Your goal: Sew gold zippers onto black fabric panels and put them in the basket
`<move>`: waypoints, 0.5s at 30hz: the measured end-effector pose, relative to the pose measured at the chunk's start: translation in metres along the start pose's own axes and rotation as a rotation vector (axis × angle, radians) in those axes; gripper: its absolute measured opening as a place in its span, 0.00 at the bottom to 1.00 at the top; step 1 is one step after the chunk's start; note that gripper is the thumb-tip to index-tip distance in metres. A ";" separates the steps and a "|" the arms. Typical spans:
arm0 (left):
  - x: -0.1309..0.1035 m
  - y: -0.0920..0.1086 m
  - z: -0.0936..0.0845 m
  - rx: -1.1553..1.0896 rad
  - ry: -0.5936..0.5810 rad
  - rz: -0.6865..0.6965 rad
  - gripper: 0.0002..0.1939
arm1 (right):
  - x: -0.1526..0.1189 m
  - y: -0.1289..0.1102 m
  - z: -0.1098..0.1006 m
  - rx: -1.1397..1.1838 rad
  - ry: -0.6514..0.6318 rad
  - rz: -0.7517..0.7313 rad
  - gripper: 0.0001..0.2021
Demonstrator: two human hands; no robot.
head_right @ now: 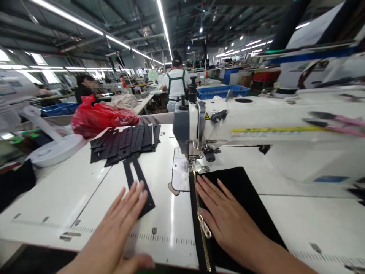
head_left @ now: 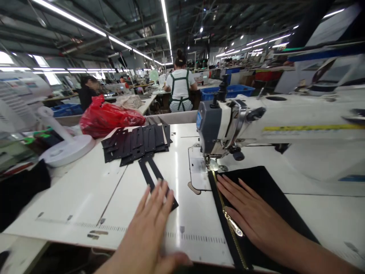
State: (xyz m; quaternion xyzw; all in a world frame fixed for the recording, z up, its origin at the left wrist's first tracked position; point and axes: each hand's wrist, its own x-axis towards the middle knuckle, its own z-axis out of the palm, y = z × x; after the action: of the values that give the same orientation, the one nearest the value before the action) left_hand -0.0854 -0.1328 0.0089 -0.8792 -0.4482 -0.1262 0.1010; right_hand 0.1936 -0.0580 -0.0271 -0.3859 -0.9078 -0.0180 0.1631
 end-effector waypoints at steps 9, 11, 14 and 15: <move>-0.018 -0.004 0.012 0.199 -0.035 0.196 0.23 | 0.012 0.008 0.004 -0.053 0.138 0.006 0.20; -0.010 -0.013 0.014 0.181 -0.041 0.242 0.24 | 0.016 0.006 0.002 -0.059 0.156 -0.001 0.19; 0.005 -0.019 0.016 0.139 -0.053 0.298 0.23 | 0.022 0.001 0.000 -0.061 0.135 -0.016 0.19; 0.010 -0.017 0.018 0.122 -0.038 0.280 0.23 | 0.024 0.000 -0.001 -0.056 0.127 -0.005 0.19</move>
State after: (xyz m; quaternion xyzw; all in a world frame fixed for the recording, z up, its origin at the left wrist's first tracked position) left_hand -0.0910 -0.1107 -0.0040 -0.9274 -0.3301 -0.0669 0.1625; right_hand 0.1784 -0.0415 -0.0184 -0.3860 -0.8958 -0.0683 0.2096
